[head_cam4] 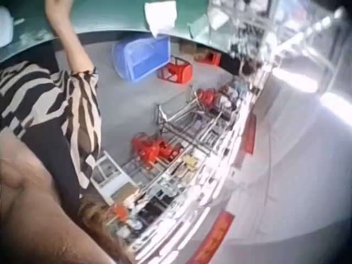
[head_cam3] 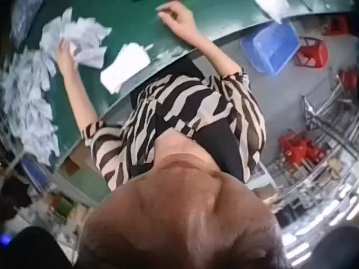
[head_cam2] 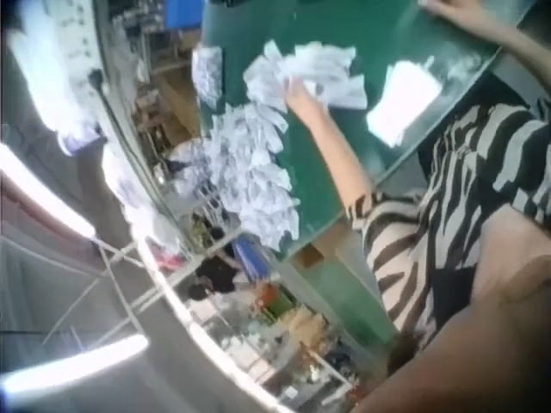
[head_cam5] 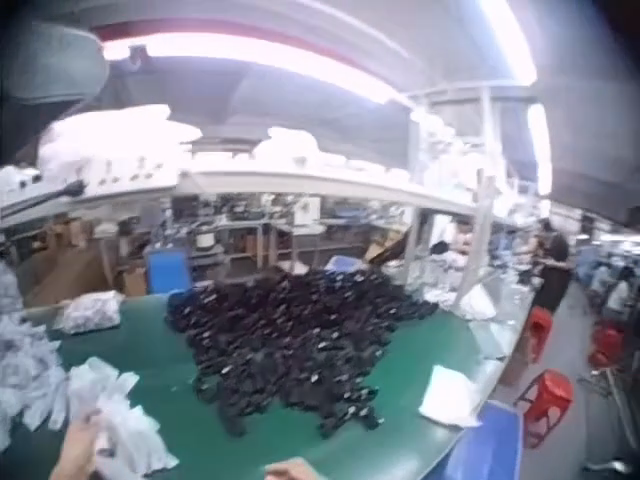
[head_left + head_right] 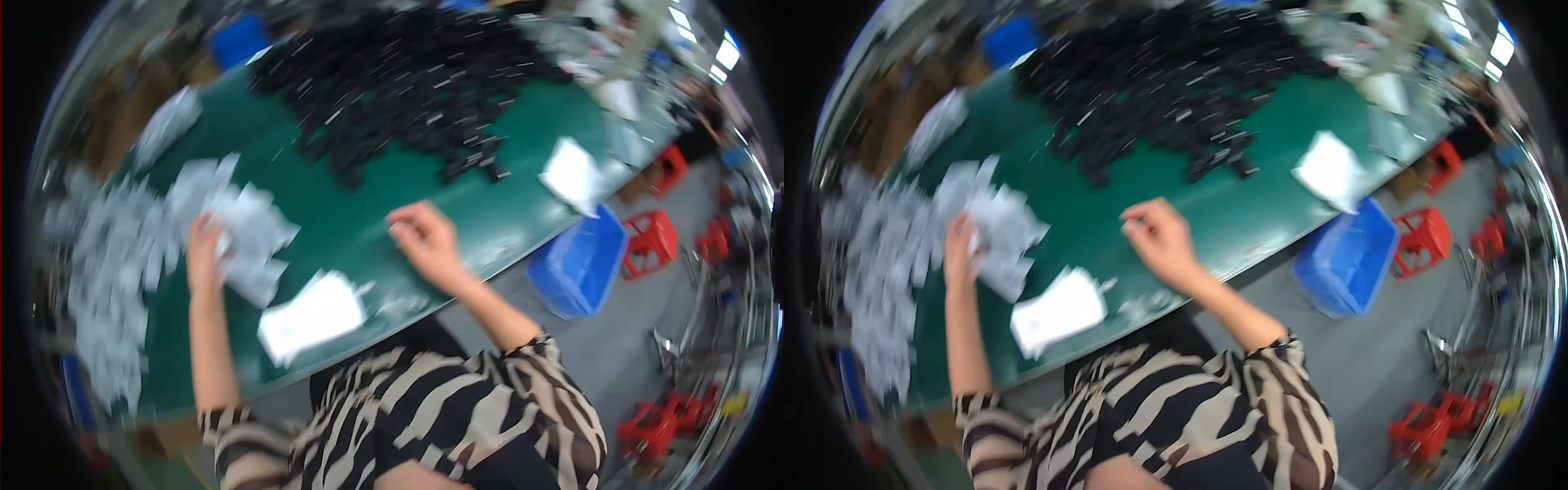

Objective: Manually inserting small black industrial components into white protective paper sleeves.

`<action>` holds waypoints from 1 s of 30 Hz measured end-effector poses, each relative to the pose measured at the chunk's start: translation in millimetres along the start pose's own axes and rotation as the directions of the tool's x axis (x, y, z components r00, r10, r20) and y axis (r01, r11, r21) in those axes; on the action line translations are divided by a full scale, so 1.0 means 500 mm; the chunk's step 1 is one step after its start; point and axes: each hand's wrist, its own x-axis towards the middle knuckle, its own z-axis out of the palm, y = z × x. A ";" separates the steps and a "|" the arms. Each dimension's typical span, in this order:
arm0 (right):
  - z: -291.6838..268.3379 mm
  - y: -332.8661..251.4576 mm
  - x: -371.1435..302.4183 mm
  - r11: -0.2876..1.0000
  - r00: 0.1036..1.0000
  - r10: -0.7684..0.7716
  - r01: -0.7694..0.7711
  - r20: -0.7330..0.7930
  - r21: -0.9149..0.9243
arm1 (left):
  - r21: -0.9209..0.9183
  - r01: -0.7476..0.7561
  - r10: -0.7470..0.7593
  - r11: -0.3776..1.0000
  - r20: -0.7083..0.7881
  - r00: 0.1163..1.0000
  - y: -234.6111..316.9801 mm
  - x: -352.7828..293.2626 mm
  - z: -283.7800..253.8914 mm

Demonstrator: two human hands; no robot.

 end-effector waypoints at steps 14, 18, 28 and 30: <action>-0.204 0.113 0.048 0.778 0.892 -0.265 -0.027 -0.367 -0.627 | -0.102 0.170 -0.129 0.980 0.320 0.939 0.009 0.237 -0.078; -0.268 0.148 0.144 0.541 0.807 -0.283 -0.312 -0.519 -0.781 | -0.046 0.059 -0.055 0.997 0.086 0.995 0.009 0.355 -0.150; -0.195 0.252 0.166 0.434 0.952 -0.060 -0.246 -0.301 -0.866 | 0.542 -0.617 0.493 0.571 0.374 0.785 -0.060 -0.028 -0.008; -0.172 0.237 0.155 0.466 0.964 -0.157 -0.118 -0.213 -0.877 | 0.469 -0.595 0.360 0.653 0.500 0.788 -0.042 -0.131 0.025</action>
